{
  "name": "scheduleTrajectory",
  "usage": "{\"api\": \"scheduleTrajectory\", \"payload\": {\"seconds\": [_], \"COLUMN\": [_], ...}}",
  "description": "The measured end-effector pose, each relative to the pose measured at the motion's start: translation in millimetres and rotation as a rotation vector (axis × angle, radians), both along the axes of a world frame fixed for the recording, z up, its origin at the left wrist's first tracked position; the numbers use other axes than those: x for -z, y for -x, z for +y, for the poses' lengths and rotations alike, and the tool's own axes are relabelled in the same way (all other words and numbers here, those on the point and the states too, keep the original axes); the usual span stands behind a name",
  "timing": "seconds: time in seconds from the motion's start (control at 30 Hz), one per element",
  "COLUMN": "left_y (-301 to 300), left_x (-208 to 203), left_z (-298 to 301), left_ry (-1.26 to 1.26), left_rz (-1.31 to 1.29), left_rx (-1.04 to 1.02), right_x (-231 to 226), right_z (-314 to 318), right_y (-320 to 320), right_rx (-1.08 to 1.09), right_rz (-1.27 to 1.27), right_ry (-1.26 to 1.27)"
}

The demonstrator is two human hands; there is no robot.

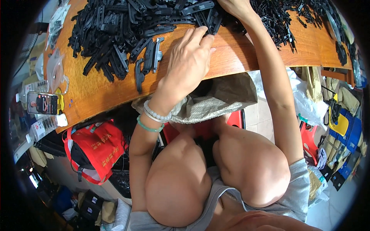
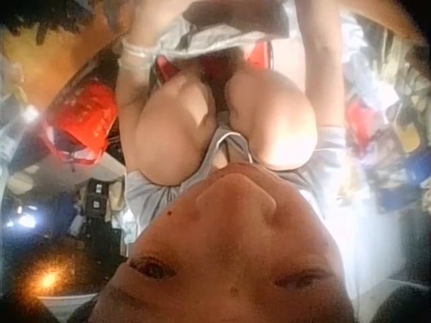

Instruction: The person assembles small black plastic components by hand, then places the assembled components into a storage bag.

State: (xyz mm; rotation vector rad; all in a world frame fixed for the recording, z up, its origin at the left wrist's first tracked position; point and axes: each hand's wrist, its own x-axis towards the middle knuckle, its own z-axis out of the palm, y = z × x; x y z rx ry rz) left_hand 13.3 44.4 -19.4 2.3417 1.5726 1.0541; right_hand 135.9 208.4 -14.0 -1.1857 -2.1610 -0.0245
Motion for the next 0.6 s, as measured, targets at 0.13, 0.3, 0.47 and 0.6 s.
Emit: {"api": "scheduleTrajectory", "payload": {"seconds": [0.13, 0.3, 0.47, 0.6], "left_y": [-0.7, -3.3, -0.9, 12.1], "left_x": [-0.7, -0.2, 1.2, 9.5], "left_z": [-16.4, -32.7, -40.7, -45.4], "left_ry": [0.016, 0.048, 0.001, -0.056], "left_rz": [-0.013, -0.033, -0.129, -0.113], "left_rx": [0.031, 0.072, 0.084, 0.147], "right_x": [4.2, 1.1, 1.6, -21.5], "right_z": [-26.1, -62.2, -85.0, -96.7], "right_y": [4.0, 7.9, 4.0, -15.8], "right_rx": [-0.115, -0.127, -0.173, -0.283], "right_rz": [0.104, 0.16, 0.219, 0.415], "right_ry": [-0.034, 0.074, 0.071, 0.184]}}
